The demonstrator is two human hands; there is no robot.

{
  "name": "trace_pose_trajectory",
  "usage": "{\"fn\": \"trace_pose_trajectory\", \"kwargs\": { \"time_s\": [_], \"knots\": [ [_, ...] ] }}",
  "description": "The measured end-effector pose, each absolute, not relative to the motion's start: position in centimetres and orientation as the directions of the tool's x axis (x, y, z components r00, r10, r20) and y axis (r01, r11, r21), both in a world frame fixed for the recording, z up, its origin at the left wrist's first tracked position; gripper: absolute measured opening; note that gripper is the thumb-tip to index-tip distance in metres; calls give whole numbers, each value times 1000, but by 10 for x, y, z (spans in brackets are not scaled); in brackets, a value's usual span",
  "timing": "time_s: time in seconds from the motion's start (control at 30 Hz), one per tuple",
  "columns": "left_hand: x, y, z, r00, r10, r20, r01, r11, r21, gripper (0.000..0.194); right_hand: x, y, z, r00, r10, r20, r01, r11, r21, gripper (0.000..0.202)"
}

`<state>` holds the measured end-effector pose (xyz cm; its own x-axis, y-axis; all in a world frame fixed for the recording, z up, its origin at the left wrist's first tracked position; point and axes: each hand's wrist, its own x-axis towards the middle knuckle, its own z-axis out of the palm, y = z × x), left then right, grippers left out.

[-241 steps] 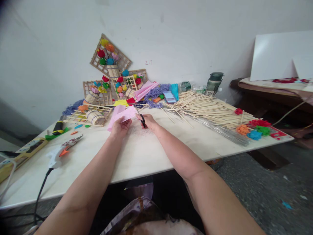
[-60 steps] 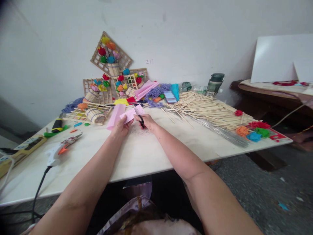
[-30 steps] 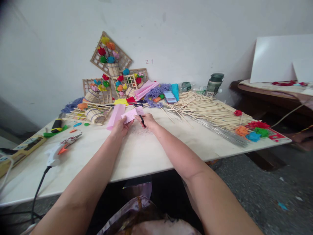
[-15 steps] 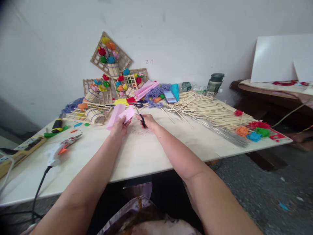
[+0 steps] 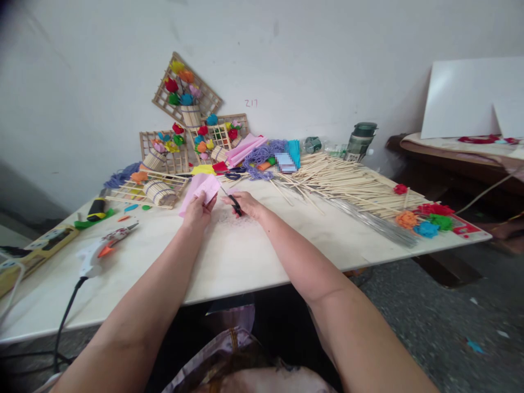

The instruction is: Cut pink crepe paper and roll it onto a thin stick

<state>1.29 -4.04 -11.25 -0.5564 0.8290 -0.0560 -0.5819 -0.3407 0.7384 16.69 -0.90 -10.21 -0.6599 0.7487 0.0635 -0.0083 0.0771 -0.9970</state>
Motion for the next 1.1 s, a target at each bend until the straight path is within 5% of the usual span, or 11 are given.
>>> {"fn": "trace_pose_trajectory", "kwargs": {
  "time_s": [0.33, 1.1],
  "knots": [
    [15, -40, -113, -482, 876, -20, -586, -305, 750, 12, 164, -15, -97, -694, 720, 13, 113, 127, -985, 31],
    [14, -39, -113, -467, 883, -39, -574, -270, 773, 13, 162, -11, -106, -720, 693, 36, 33, 86, -996, 32]
  ]
}}
